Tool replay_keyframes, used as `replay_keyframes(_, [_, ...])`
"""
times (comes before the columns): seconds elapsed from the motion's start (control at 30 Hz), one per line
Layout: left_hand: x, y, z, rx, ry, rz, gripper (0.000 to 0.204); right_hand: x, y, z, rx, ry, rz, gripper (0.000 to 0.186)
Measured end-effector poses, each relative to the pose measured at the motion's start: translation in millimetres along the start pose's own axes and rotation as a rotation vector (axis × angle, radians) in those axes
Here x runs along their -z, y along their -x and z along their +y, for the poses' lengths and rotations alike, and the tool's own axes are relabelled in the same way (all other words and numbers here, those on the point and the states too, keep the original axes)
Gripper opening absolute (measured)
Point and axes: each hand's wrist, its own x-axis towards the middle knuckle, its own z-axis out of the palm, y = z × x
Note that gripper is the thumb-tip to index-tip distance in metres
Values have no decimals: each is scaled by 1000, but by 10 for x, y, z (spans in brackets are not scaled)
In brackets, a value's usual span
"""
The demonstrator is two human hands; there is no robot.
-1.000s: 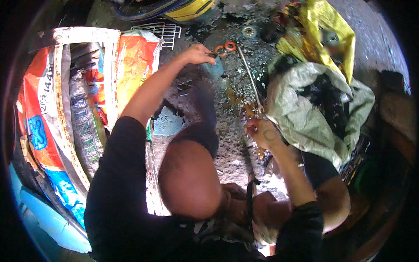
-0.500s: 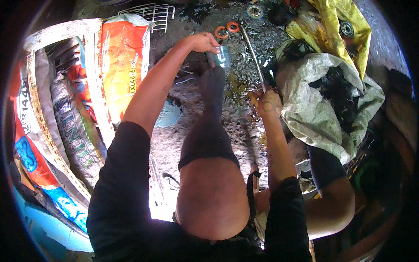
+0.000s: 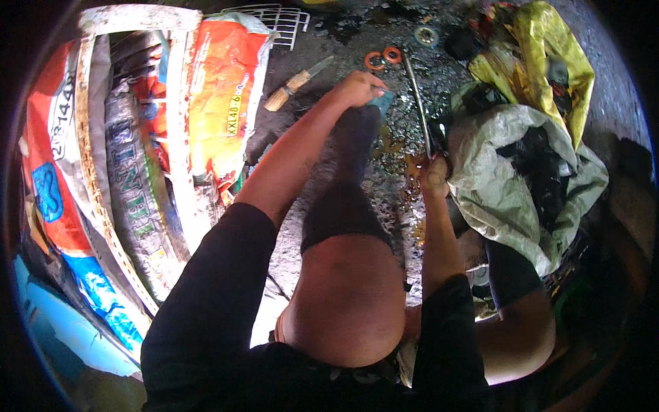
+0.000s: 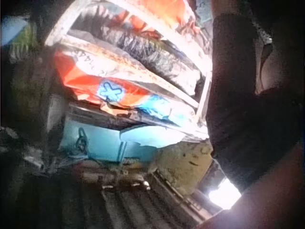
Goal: The person sits on the floor and uses a hammer and metal rod to strike a cylindrical mechanical part, then removes a ring from it. They repeat this process with another part, placing the removed rings on the floor.
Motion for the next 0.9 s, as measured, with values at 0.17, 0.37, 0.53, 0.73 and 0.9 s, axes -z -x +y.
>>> replay_keyframes(0.17, [-29,48,17,33,20,0,26,81,64,-157,-148,-231,67,32])
replay_keyframes(0.37, [-14,198,-108,92,11,-18,27,104,113,-602,-265,-87,-17,35])
replay_keyframes(0.53, [72,274,-283,-155,168,284,31,-284,-262,399,-115,-398,32,26])
replay_keyframes(0.73, [497,984,-1277,306,-286,720,50,-234,-143,295,-35,-460,-175,32])
replay_keyframes(0.9, [470,1227,-1493,395,-384,454,57,454,211,-865,-439,-488,-592,26])
